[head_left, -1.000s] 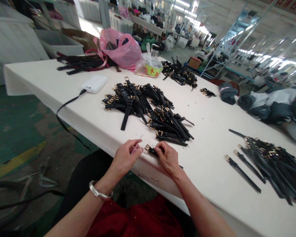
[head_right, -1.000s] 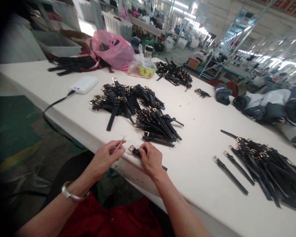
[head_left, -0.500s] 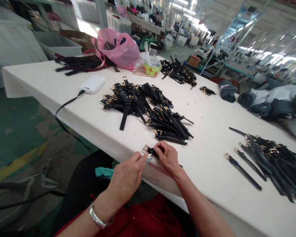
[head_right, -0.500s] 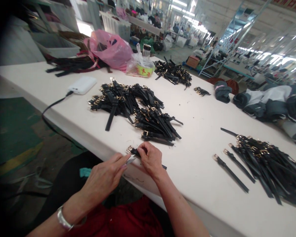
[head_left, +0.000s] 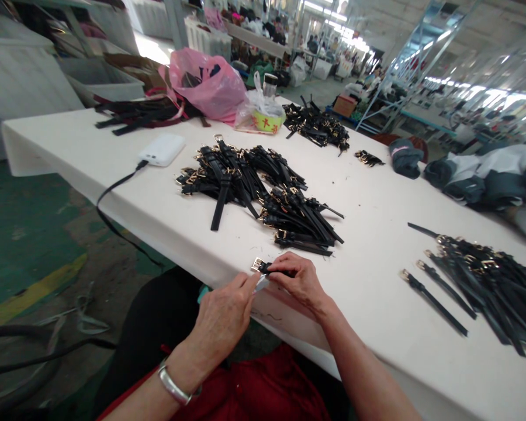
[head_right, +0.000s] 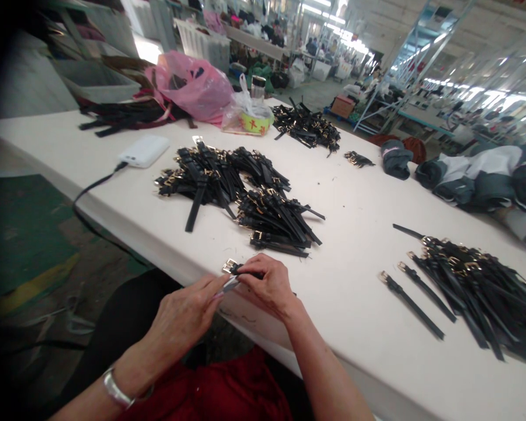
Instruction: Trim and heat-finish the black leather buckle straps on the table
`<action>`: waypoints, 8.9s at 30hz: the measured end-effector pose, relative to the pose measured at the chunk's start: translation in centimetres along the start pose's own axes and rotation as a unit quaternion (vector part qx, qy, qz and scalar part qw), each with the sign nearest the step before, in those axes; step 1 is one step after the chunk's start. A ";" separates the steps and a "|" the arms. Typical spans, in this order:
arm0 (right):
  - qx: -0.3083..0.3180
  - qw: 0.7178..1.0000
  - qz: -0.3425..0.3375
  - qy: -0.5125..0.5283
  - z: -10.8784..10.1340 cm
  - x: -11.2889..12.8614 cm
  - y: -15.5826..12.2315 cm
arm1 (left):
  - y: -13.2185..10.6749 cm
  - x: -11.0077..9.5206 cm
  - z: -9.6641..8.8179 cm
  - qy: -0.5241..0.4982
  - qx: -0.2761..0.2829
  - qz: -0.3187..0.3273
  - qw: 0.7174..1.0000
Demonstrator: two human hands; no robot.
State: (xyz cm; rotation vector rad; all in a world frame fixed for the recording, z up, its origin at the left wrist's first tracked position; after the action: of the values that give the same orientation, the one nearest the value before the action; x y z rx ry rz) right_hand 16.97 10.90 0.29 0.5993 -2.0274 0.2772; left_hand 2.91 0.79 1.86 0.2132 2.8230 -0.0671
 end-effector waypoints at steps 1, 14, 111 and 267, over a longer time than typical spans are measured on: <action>-0.004 1.000 0.001 0.000 0.1 -0.1 0.0 | 0.0 0.0 0.1 0.000 0.001 0.000 1.000; -0.009 0.996 0.033 -0.080 -0.1 -0.2 0.1 | 0.9 -1.1 -0.3 0.056 0.011 -0.001 0.998; -0.048 0.981 0.095 -0.165 0.8 1.3 -0.8 | 1.1 3.9 -1.3 -0.039 -0.048 0.098 0.993; 0.128 0.959 0.192 0.165 -1.7 1.8 -0.5 | 5.0 0.8 -1.6 -0.633 -0.004 -0.060 0.772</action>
State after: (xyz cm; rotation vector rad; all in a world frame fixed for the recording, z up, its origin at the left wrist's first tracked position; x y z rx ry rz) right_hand 17.82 10.66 2.66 0.2821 -1.7796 0.8286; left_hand 2.42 5.93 2.96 -0.0369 1.4616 -0.1541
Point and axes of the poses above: each hand's wrist, its own y-axis towards the middle knuckle, its own z-axis out of the palm, x = y × z, the point moved 3 cm from there along y, towards the middle knuckle, and after that the axes turned 10 degrees about z, right-handed, at the moved point
